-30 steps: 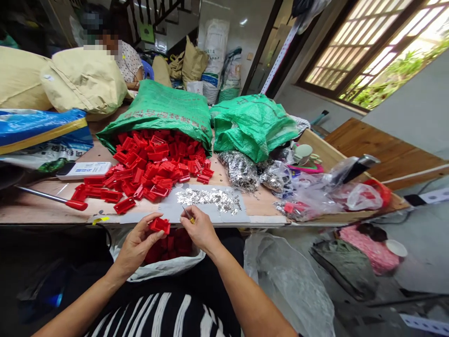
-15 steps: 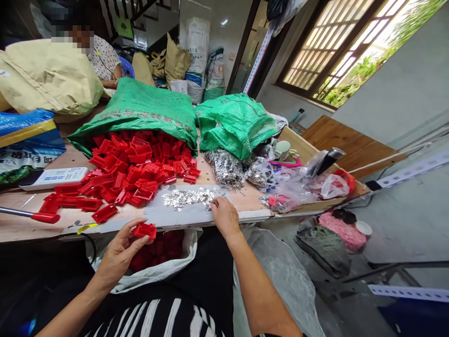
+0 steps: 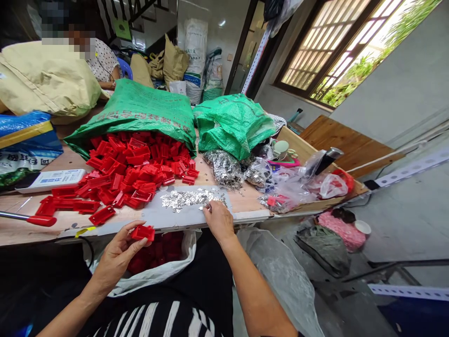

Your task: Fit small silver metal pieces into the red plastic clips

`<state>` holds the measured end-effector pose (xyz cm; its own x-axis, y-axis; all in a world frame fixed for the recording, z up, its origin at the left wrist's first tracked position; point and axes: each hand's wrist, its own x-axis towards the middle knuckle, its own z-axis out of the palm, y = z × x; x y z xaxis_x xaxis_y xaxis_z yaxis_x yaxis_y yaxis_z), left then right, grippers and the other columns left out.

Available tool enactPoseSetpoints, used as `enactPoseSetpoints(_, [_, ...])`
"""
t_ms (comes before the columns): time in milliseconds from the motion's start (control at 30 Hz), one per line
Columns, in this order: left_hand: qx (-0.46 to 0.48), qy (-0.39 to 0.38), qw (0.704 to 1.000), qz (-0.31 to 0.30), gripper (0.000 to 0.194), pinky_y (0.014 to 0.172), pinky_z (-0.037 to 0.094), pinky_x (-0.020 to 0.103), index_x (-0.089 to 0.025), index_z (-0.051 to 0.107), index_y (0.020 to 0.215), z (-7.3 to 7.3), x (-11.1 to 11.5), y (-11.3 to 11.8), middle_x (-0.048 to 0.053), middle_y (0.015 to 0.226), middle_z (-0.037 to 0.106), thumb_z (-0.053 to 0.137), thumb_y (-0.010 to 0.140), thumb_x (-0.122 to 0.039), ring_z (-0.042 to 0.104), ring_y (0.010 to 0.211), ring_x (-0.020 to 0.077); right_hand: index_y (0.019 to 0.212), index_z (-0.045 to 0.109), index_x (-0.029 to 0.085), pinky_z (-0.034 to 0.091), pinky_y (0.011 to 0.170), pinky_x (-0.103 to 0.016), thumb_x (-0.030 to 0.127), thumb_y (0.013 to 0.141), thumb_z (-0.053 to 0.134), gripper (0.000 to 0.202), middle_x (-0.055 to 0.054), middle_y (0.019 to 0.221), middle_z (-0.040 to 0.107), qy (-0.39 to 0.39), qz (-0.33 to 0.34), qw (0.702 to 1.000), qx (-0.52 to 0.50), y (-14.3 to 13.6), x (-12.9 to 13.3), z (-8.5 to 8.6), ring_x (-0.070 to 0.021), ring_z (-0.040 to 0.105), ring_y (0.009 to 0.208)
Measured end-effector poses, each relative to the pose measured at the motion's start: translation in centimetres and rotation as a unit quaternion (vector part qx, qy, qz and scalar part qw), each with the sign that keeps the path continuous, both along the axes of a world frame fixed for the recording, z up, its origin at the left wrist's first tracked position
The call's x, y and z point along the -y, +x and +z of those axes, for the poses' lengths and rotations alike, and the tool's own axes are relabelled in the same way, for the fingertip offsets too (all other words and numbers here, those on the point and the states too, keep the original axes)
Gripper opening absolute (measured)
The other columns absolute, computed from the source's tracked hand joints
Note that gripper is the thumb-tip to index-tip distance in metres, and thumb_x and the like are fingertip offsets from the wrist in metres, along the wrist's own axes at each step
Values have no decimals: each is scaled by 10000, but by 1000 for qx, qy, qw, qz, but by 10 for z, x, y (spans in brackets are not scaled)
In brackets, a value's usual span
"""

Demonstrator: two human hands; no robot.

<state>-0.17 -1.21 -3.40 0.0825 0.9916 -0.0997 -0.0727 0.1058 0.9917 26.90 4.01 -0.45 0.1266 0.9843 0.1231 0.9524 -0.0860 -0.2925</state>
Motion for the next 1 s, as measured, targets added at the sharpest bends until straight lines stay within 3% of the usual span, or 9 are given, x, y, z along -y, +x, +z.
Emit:
enactPoseSetpoints(333, [22, 2, 1000, -3, 421, 822, 561, 324, -210, 539, 1141, 3, 1, 7, 22, 957, 696, 678, 766, -343, 686, 832, 169, 912, 650, 220, 360, 684, -258, 232, 824, 586, 108, -24, 913, 635, -30, 52, 996, -63, 2, 11, 5, -163, 567, 807])
enactPoseSetpoints(533, [45, 17, 999, -5, 356, 793, 583, 349, -219, 554, 1102, 6, -1, 8, 54, 1135, 663, 666, 780, -322, 673, 900, 182, 864, 652, 236, 362, 682, -261, 220, 829, 573, 88, -17, 921, 647, -24, 76, 995, -65, 0, 8, 2, -168, 572, 824])
enactPoseSetpoints(667, [4, 45, 999, 3, 374, 890, 536, 368, -217, 538, 1116, 3, -1, 8, 74, 1149, 672, 668, 781, -322, 669, 966, 200, 867, 629, 223, 367, 670, -257, 211, 834, 538, 97, -15, 865, 646, -6, 82, 992, -99, -5, 8, 6, -161, 564, 771])
enactPoseSetpoints(867, [-54, 95, 994, 9, 357, 944, 494, 338, -219, 557, 1144, 2, 0, 10, 69, 1182, 667, 640, 807, -304, 660, 1017, 196, 840, 595, 200, 380, 640, -225, 247, 850, 534, 78, 9, 773, 618, -16, 191, 943, -273, -40, 21, 26, -129, 536, 688])
enactPoseSetpoints(1000, [-82, 122, 989, 11, 346, 904, 516, 319, -221, 583, 1139, 4, 0, 11, 54, 1153, 684, 639, 804, -284, 670, 999, 197, 837, 604, 203, 376, 611, -220, 250, 857, 550, 75, 10, 753, 625, -30, 230, 922, -311, -68, 31, 38, -122, 524, 652])
